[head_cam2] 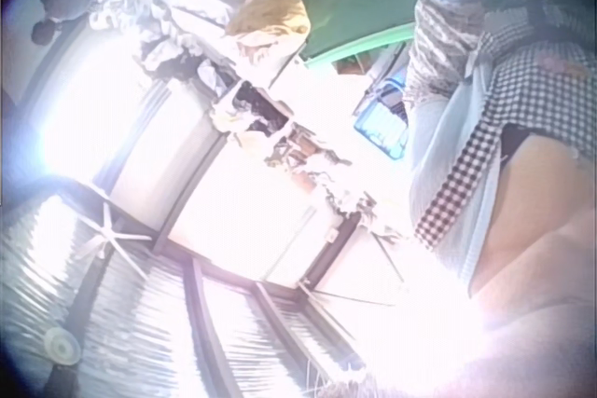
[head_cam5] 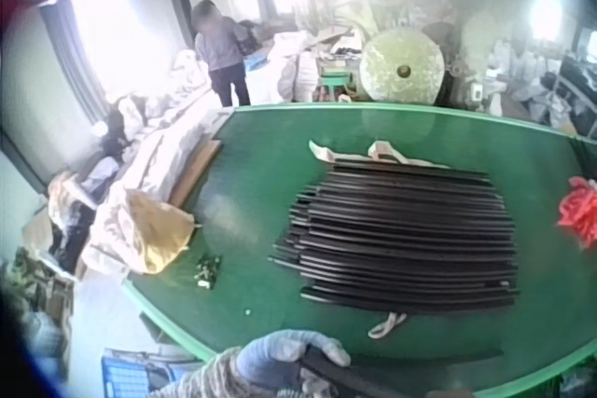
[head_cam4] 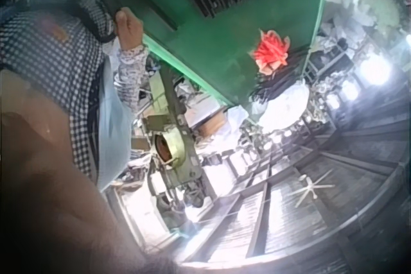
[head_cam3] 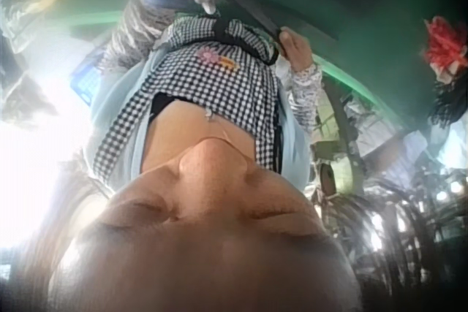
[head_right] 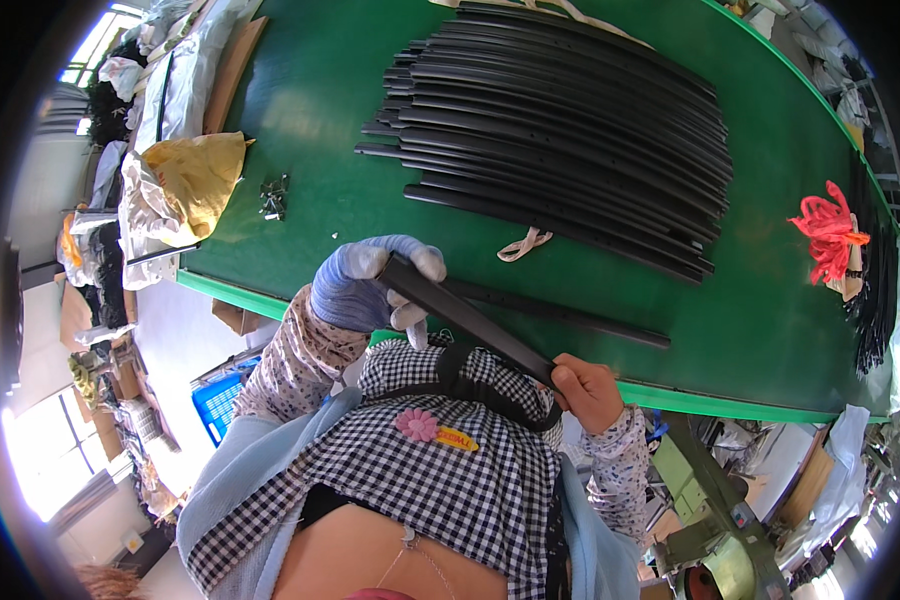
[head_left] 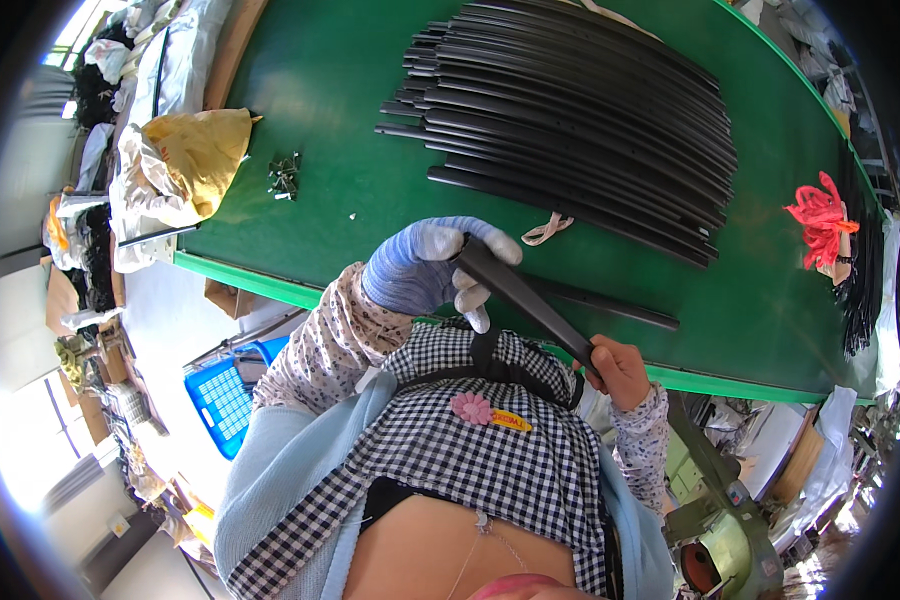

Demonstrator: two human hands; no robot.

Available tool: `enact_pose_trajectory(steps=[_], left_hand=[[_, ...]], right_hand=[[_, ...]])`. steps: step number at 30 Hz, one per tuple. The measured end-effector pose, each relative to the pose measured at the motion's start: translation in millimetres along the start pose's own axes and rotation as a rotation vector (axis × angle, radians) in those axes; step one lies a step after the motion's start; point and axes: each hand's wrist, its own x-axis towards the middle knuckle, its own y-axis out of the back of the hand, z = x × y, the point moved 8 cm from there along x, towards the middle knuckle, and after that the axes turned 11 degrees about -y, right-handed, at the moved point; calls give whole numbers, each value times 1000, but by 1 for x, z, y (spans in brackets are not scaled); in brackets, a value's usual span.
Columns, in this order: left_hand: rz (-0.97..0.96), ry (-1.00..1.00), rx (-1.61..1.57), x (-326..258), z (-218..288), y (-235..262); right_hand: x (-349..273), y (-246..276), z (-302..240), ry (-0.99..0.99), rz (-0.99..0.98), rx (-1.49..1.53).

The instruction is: The person repeatedly picks black rods and small metal clips from a green worktable, inserts the clips into the rod ends, and stacks the assembled units. The person also briefly adjusts their sleeve and handles a rubber band while continuing the assembly.

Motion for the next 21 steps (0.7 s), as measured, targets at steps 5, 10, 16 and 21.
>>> enact_pose_trajectory(steps=[5,10,16,21], left_hand=[[121,99,307,-14,9,9],[191,143,344,-22,5,1],[-27,179,424,-22,7,-14],[17,237,482,-28,15,-12]], right_hand=[[-7,7,6,-18,64,-55],[-9,4,13,-84,13,-54],[-2,-9,9,-47,-144,61],[-3,-5,3,-36,-52,-25]])
